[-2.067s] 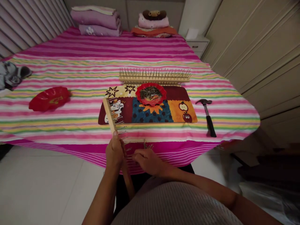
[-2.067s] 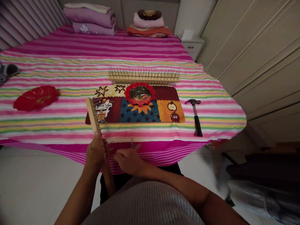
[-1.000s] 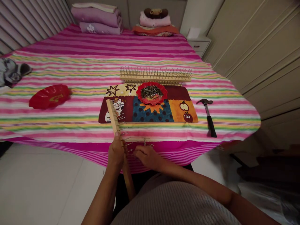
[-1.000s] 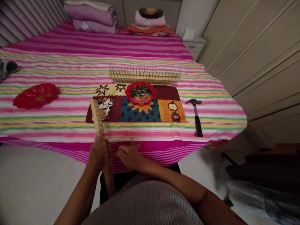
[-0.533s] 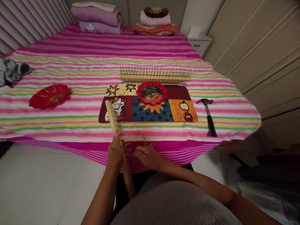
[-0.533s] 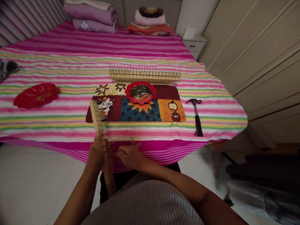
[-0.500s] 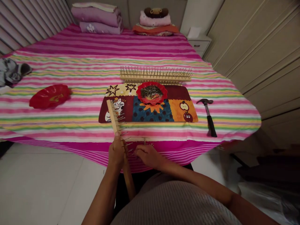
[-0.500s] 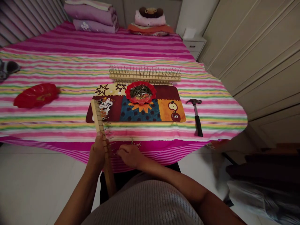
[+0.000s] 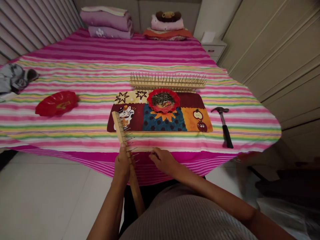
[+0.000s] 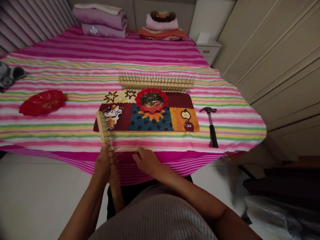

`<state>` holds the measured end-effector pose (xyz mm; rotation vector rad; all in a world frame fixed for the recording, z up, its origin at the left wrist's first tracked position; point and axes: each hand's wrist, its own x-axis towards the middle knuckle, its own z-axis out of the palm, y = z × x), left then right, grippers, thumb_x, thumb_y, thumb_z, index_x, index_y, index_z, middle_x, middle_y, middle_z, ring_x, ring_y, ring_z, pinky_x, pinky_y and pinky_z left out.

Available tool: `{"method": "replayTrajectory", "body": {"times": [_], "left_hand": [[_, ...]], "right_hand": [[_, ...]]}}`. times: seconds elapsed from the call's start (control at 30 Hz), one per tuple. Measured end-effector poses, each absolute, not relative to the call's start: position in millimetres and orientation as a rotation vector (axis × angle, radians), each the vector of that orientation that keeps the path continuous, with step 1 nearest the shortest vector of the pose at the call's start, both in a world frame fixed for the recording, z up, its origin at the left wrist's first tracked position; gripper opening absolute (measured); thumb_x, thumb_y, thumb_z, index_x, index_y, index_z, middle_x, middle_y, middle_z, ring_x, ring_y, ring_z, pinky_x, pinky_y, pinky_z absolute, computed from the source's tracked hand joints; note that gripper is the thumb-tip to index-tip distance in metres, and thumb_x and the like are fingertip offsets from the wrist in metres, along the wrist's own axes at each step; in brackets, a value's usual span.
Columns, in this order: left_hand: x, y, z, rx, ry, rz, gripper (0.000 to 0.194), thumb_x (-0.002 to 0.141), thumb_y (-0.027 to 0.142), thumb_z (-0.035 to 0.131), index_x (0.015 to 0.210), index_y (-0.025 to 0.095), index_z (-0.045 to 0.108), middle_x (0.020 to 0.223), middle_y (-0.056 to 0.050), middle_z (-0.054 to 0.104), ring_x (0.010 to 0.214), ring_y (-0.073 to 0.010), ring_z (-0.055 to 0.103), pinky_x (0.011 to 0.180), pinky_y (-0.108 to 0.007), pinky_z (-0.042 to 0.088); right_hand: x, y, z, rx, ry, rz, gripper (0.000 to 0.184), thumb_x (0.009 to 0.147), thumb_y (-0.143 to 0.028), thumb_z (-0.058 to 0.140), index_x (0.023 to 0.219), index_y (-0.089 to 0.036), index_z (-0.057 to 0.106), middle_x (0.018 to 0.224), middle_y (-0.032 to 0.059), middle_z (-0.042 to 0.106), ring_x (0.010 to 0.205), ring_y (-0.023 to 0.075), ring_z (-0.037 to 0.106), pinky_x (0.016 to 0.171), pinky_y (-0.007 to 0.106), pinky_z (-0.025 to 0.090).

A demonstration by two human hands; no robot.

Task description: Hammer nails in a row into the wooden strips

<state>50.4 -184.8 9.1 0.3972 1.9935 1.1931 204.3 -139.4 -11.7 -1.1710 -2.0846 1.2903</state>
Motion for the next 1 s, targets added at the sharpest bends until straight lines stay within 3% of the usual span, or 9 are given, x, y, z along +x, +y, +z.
{"method": "replayTrajectory", "body": {"times": [0.1,0.2,0.43,1.0], "left_hand": [[53.7,-179.7,4.4,0.355,1.961,1.144,0.062,0.071,0.078,0.039,0.063,0.019,0.055,0.052,0.0,0.053,0.047,-0.0142,0.049,0.044,-0.027,0.038],[55.8,-175.4,-1.0,0.417,1.948,1.137,0.063,0.069,0.079,0.04,0.067,0.018,0.057,0.057,-0.001,0.056,0.054,-0.0146,0.052,0.049,-0.026,0.04],[62.2,-176.1,7.2,0.525,1.922,1.129,0.059,0.074,0.076,0.037,0.058,0.02,0.049,0.046,0.003,0.042,0.043,-0.0111,0.038,0.043,-0.025,0.029],[60.5,-178.9,5.7,0.533,1.925,1.143,0.059,0.074,0.077,0.037,0.057,0.021,0.049,0.046,0.002,0.044,0.044,-0.0119,0.039,0.043,-0.026,0.03]], "right_hand": [[198.7,-141.8,-8.0,-1.063,-2.145,1.284,0.013,0.087,-0.018,0.053,0.074,-0.019,0.055,0.07,-0.0019,0.057,0.066,0.013,0.051,0.062,0.024,0.033],[192.9,-144.4,-4.8,-0.974,-2.195,1.268,0.022,0.088,-0.016,0.05,0.066,-0.02,0.051,0.064,-0.0037,0.052,0.063,0.0122,0.047,0.06,0.023,0.032],[192.5,-148.8,-7.2,-0.979,-2.182,1.252,0.028,0.086,-0.011,0.045,0.06,-0.021,0.043,0.057,-0.0055,0.044,0.057,0.0115,0.042,0.055,0.023,0.028],[195.6,-155.0,2.8,-1.044,-2.153,1.281,0.029,0.085,-0.01,0.046,0.059,-0.021,0.041,0.056,-0.0063,0.043,0.055,0.0104,0.042,0.052,0.022,0.027]]}}
